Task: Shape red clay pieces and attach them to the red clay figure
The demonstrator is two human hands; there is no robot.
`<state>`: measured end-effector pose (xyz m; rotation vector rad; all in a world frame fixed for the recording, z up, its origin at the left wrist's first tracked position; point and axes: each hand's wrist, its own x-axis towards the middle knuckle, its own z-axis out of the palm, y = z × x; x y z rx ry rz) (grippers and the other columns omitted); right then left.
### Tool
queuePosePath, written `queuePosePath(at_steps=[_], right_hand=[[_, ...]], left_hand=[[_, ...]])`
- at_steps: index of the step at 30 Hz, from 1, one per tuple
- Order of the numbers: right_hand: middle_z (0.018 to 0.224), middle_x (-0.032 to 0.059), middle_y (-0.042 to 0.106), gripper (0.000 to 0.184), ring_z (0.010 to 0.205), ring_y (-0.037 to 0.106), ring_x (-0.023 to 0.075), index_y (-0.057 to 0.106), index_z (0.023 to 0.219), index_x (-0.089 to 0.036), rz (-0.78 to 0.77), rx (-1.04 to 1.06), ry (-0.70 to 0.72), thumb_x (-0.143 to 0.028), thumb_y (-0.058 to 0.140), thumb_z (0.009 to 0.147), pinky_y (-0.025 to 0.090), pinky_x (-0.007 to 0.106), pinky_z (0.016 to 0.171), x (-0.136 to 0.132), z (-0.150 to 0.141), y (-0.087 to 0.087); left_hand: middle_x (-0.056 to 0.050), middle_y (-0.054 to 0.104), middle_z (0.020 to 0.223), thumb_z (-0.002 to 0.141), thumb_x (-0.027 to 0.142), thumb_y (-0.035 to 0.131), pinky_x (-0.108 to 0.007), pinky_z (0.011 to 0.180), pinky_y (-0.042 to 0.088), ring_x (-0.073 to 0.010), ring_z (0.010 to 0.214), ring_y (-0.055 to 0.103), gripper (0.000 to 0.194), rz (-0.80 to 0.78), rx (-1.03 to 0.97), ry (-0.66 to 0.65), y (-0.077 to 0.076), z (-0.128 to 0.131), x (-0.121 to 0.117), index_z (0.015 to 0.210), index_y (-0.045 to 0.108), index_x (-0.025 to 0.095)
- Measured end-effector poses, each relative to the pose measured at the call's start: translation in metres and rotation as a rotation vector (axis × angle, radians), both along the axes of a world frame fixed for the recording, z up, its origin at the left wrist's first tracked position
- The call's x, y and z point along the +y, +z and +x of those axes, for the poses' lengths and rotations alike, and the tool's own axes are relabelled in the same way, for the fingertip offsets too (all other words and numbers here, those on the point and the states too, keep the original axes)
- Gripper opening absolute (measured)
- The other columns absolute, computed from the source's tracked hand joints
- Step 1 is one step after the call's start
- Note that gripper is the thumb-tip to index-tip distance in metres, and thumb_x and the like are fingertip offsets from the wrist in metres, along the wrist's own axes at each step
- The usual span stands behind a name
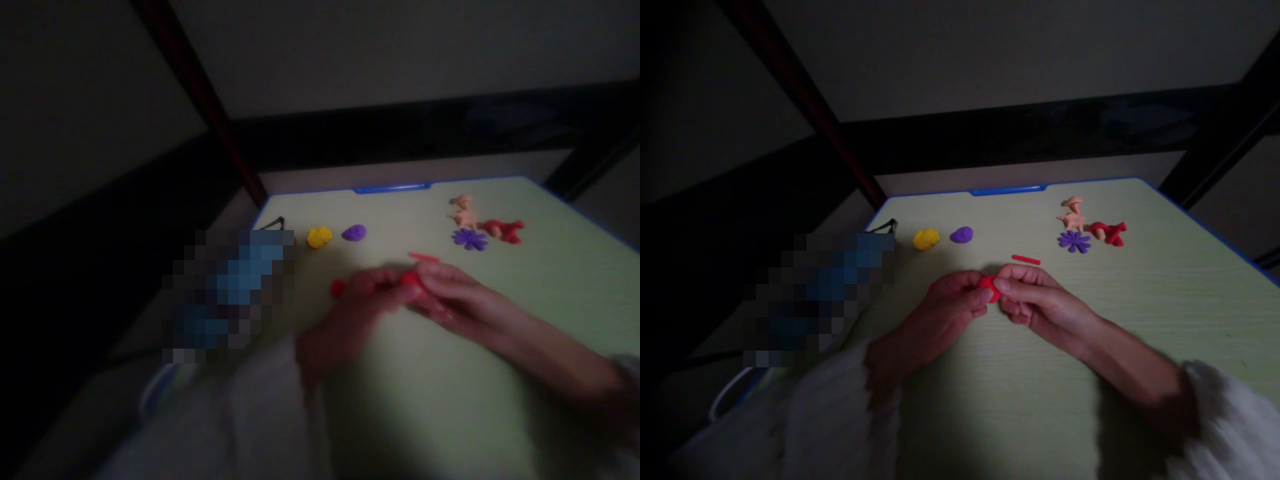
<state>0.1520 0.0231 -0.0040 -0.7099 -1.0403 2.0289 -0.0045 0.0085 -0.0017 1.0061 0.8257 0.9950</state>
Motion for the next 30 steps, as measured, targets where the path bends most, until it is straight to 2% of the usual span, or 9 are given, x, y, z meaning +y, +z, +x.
queuePosePath(at_steps=[6, 10, 15, 24, 30], right_hand=[[0.06, -0.0029, 0.06, 0.012, 0.05, 0.046, 0.0041, 0.063, 0.071, -0.017, 0.19, -0.142, -0.183, -0.025, 0.072, 0.068, 0.034, 0.016, 0.046, 0.001, -0.003, 0.003], [0.06, -0.0013, 0.062, 0.018, 0.051, 0.05, 0.0069, 0.061, 0.071, -0.016, 0.303, -0.269, -0.293, -0.029, 0.073, 0.067, 0.038, 0.018, 0.046, 0.0, -0.005, 0.003], [0.056, -0.0024, 0.059, 0.021, 0.047, 0.047, 0.0068, 0.058, 0.071, -0.017, 0.377, -0.342, -0.329, -0.032, 0.071, 0.068, 0.037, 0.019, 0.043, -0.003, -0.007, 0.003], [0.051, -0.0041, 0.053, 0.021, 0.045, 0.045, 0.0061, 0.055, 0.06, -0.017, 0.48, -0.443, -0.404, -0.025, 0.074, 0.063, 0.035, 0.018, 0.041, -0.005, -0.011, 0.014], [0.049, -0.0049, 0.053, 0.024, 0.043, 0.044, 0.0056, 0.055, 0.062, -0.016, 0.408, -0.455, -0.448, -0.027, 0.076, 0.061, 0.036, 0.018, 0.041, -0.003, -0.009, 0.009]], left_hand=[[0.0, 0.064, 0.07, 0.068, 0.026, 0.067, -0.024, 0.065, 0.041, -0.0097, 0.065, 0.054, 0.012, 0.123, 0.072, 0.185, -0.007, -0.002, 0.004, 0.075, 0.066, 0.016], [0.0, 0.067, 0.073, 0.07, 0.027, 0.065, -0.023, 0.065, 0.043, -0.0108, 0.068, 0.057, 0.011, 0.225, 0.172, 0.232, -0.005, -0.003, 0.002, 0.075, 0.067, 0.017], [0.0, 0.066, 0.068, 0.07, 0.029, 0.064, -0.023, 0.06, 0.043, -0.0111, 0.063, 0.057, 0.014, 0.229, 0.273, 0.297, -0.003, -0.002, 0.001, 0.074, 0.068, 0.016], [0.0, 0.064, 0.066, 0.071, 0.025, 0.061, -0.022, 0.058, 0.042, -0.0101, 0.06, 0.054, 0.009, 0.287, 0.319, 0.369, -0.009, 0.0, 0.002, 0.071, 0.064, 0.016], [-0.003, 0.068, 0.077, 0.073, 0.027, 0.061, -0.023, 0.063, 0.044, -0.0109, 0.065, 0.057, 0.013, 0.311, 0.283, 0.363, -0.008, 0.0, -0.001, 0.079, 0.066, 0.017]])
